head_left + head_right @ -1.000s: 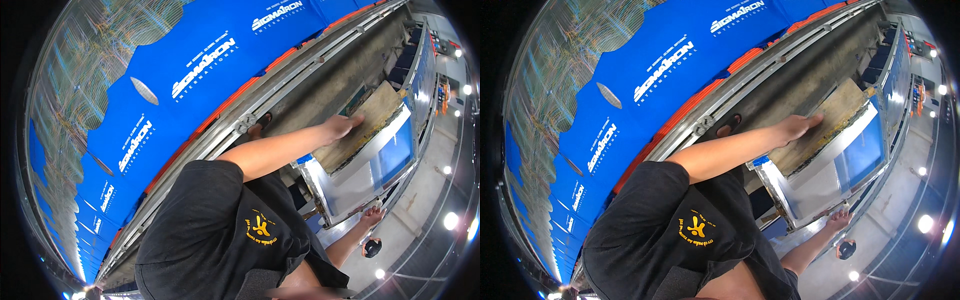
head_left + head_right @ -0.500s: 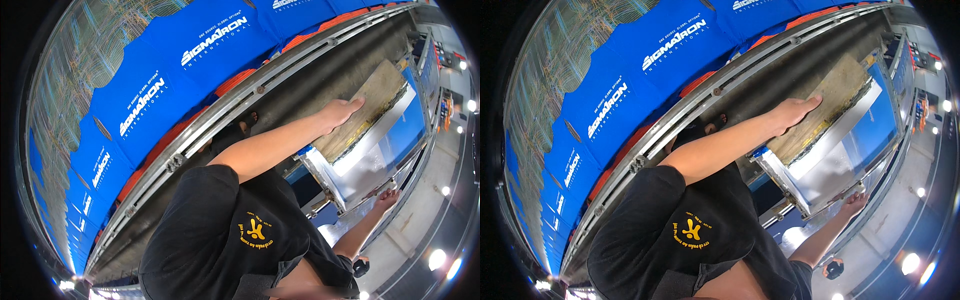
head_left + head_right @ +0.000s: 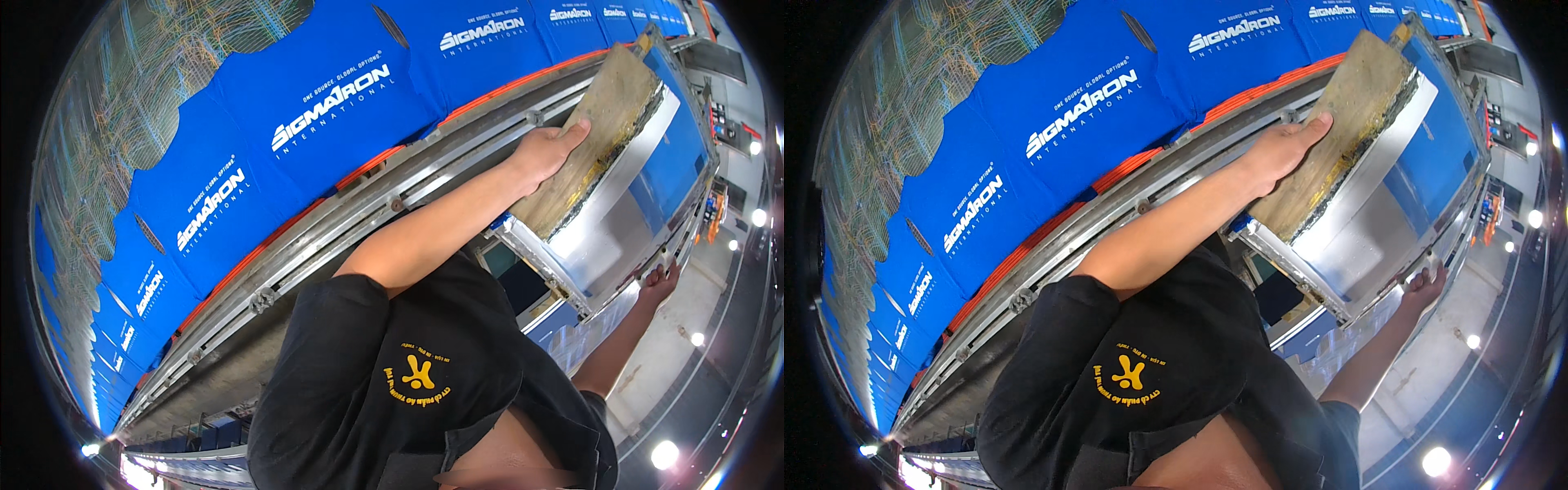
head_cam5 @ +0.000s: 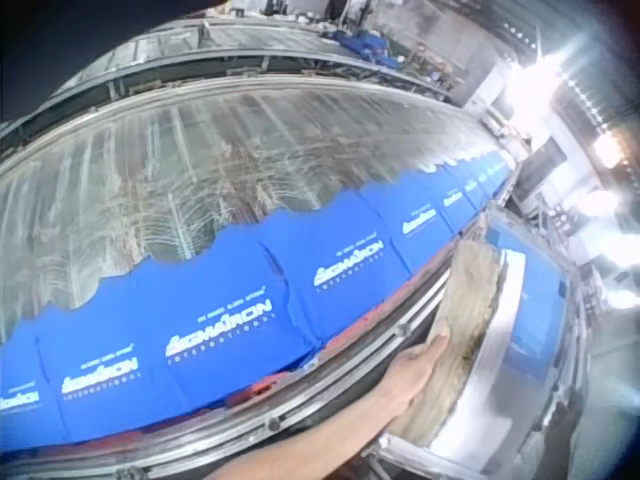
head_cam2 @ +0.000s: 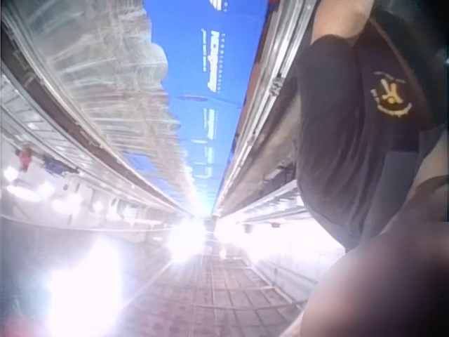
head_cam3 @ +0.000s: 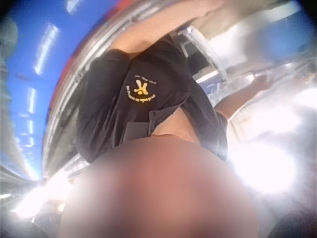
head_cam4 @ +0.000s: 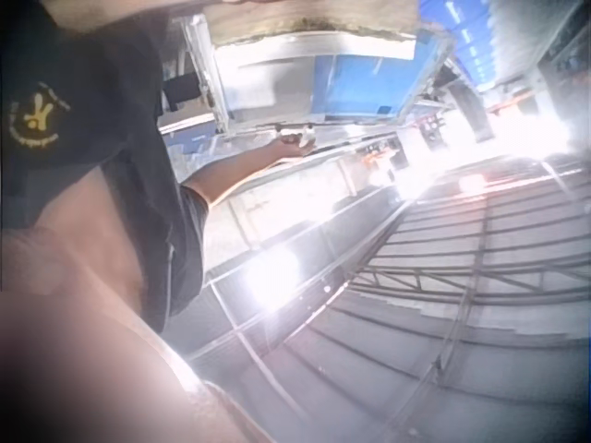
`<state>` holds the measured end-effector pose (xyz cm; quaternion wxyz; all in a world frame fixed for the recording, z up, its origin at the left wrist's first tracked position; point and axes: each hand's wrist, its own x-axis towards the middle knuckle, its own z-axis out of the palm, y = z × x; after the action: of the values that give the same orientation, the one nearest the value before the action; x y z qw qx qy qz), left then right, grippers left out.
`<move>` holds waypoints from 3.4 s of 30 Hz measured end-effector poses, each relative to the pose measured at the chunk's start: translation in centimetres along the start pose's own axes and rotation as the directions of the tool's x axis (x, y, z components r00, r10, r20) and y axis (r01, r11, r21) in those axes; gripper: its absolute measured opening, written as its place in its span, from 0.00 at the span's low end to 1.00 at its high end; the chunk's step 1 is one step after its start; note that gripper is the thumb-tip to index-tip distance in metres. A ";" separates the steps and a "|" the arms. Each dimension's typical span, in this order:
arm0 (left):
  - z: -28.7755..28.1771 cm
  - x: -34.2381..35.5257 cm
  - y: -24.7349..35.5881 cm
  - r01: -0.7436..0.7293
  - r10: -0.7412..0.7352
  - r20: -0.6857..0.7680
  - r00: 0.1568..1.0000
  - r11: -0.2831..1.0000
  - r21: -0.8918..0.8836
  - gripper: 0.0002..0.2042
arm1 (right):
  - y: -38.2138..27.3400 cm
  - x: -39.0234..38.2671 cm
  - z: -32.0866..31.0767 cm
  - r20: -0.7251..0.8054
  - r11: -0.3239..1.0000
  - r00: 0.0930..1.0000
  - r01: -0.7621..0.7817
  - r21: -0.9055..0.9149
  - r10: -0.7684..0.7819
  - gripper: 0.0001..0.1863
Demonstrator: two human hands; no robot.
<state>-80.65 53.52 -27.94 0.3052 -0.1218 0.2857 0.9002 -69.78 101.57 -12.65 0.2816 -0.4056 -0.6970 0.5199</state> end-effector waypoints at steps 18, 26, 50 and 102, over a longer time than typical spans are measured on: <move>-21.6 -14.1 11.8 -0.474 0.366 -0.745 0.558 0.877 0.076 0.38 | 3.6 -16.4 55.5 0.837 0.998 0.545 0.062 0.012 -0.044 0.19; -25.6 -19.8 8.4 -0.663 0.413 -0.816 0.404 0.747 0.050 0.37 | 6.9 -25.2 60.4 0.920 1.000 0.393 0.019 0.006 -0.013 0.19; -14.4 -22.0 10.2 -0.303 0.464 -0.880 -0.097 0.829 0.471 0.37 | 12.3 -31.9 59.3 0.963 0.962 0.268 0.271 -0.044 -0.032 0.27; -29.7 -19.5 18.6 0.733 0.769 -0.362 0.527 -0.196 0.651 0.27 | 5.8 -39.1 61.4 0.878 0.010 -0.461 0.885 0.466 -0.126 0.22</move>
<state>-75.49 14.61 -36.03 0.0599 -0.2450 0.9632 0.0934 -98.15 38.32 -35.51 -0.1003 0.4831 -0.8686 0.0453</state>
